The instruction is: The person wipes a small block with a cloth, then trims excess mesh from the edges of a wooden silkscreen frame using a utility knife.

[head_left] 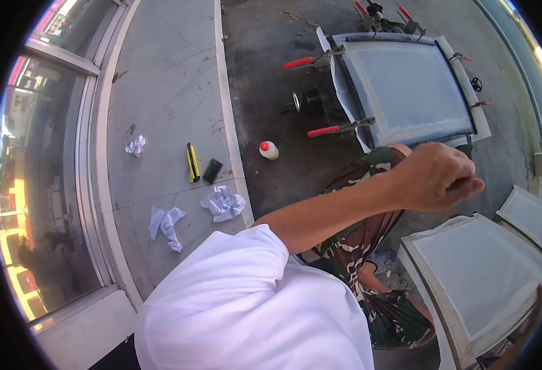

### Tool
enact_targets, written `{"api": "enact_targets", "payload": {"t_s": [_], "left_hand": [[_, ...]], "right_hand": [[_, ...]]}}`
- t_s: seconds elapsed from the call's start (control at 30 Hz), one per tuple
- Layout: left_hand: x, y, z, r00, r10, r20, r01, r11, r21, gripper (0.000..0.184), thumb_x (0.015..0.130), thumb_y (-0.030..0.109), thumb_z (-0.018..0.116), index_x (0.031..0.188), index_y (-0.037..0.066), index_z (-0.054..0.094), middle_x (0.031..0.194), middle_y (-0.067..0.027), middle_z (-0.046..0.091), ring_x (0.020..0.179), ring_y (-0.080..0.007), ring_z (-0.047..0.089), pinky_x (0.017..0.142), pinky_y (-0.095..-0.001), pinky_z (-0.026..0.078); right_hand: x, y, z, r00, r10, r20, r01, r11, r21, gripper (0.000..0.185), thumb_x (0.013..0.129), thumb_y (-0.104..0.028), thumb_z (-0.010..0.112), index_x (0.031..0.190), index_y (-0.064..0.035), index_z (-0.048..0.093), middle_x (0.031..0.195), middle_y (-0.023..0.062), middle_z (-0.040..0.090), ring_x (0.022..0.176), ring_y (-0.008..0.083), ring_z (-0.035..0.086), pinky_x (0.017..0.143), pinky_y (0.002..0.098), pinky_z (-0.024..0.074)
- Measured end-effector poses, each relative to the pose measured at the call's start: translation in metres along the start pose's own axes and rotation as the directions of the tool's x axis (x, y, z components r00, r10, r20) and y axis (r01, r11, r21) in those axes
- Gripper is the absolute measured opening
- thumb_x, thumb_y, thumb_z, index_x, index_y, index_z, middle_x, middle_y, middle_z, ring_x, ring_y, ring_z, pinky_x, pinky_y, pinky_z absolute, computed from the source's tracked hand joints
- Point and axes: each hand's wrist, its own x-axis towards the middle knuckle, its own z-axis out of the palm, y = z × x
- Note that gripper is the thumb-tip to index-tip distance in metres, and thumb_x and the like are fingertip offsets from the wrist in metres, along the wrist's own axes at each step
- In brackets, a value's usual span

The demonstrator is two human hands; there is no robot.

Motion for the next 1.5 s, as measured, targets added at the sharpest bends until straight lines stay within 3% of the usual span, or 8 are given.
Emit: {"api": "enact_targets", "payload": {"t_s": [0.1,0.3,0.43,0.53,0.77,0.9,1.13,1.5], "left_hand": [[-0.061,-0.033,-0.091,0.959,-0.188,-0.211,0.221,0.964,0.146,0.042,0.096,0.031,0.071,0.073,-0.001,0.059,0.064,-0.0065,0.055,0.056,-0.0143,0.050,0.054,-0.0301,0.041],[-0.322,-0.148,-0.325,0.612,-0.624,-0.486,0.702,0.146,0.697,0.032,0.085,0.027,0.076,0.106,0.006,0.067,0.104,-0.0171,0.070,0.097,-0.0344,0.068,0.085,-0.0429,0.054],[-0.454,-0.151,-0.395,0.040,-0.591,-0.806,0.680,-0.575,0.455,0.058,0.089,0.038,0.069,0.138,0.014,0.051,0.130,-0.0216,0.059,0.119,-0.0406,0.059,0.098,-0.0529,0.049],[-0.494,-0.145,-0.380,0.300,-0.499,-0.813,0.678,-0.488,0.550,0.056,0.088,0.037,0.071,0.135,0.012,0.052,0.129,-0.0178,0.061,0.119,-0.0391,0.059,0.099,-0.0517,0.050],[-0.492,-0.163,-0.429,0.233,-0.365,-0.901,0.856,-0.363,0.368,0.039,0.093,0.030,0.055,0.121,0.003,0.061,0.107,-0.0228,0.070,0.097,-0.0367,0.070,0.089,-0.0484,0.055],[-0.390,-0.155,-0.459,0.258,-0.429,-0.866,0.959,0.224,0.175,0.042,0.096,0.040,0.057,0.114,0.003,0.062,0.094,-0.0124,0.067,0.084,-0.0249,0.067,0.076,-0.0378,0.053],[-0.072,-0.077,-0.247,0.777,-0.468,-0.421,0.570,0.806,0.158,0.028,0.097,0.025,0.069,0.117,0.007,0.060,0.086,-0.0006,0.056,0.072,-0.0089,0.055,0.067,-0.0270,0.048],[0.108,0.028,0.158,0.859,-0.187,0.477,0.231,0.972,-0.033,0.054,0.094,0.021,0.072,0.142,0.005,0.052,0.085,-0.0030,0.062,0.064,-0.0073,0.055,0.062,-0.0225,0.048]], "right_hand": [[0.004,-0.017,0.020,0.997,0.007,0.081,-0.010,0.999,0.041,0.057,0.086,-0.030,0.075,0.136,-0.0078,0.060,0.128,0.0183,0.064,0.116,0.0366,0.059,0.099,0.0462,0.0519],[0.119,0.085,0.086,0.946,-0.098,0.310,0.017,0.967,0.254,0.035,0.081,-0.018,0.072,0.109,-0.0026,0.057,0.094,0.0083,0.064,0.075,0.0175,0.063,0.061,0.0324,0.0527],[0.058,0.000,0.090,0.970,0.083,0.230,-0.090,0.996,0.018,0.038,0.076,-0.016,0.077,0.105,0.0008,0.059,0.084,0.0054,0.060,0.072,0.0159,0.060,0.062,0.0310,0.0517],[0.068,0.009,0.098,0.963,-0.004,0.269,-0.039,0.987,0.155,0.052,0.077,-0.026,0.081,0.113,0.0010,0.055,0.099,0.0109,0.062,0.085,0.0196,0.065,0.068,0.0350,0.0557],[0.045,0.001,0.129,0.993,0.083,0.079,-0.104,0.943,0.316,0.095,0.077,-0.053,0.081,0.143,0.0006,0.040,0.123,0.0180,0.057,0.108,0.0277,0.063,0.083,0.0471,0.0549],[0.028,0.008,0.142,0.995,0.075,0.069,-0.101,0.797,0.595,0.108,0.074,-0.058,0.082,0.151,-0.0051,0.028,0.139,0.0242,0.050,0.124,0.0317,0.055,0.099,0.0464,0.0484],[0.035,0.021,0.168,0.997,0.024,0.075,-0.077,0.510,0.857,0.105,0.078,-0.042,0.085,0.148,-0.0054,0.017,0.117,0.0219,0.056,0.097,0.0265,0.065,0.079,0.0401,0.0589],[0.035,0.033,0.174,0.990,-0.078,-0.121,0.143,0.441,0.886,0.081,0.082,-0.037,0.081,0.135,-0.0031,0.030,0.103,0.0138,0.065,0.091,0.0205,0.065,0.077,0.0356,0.0544]]}}
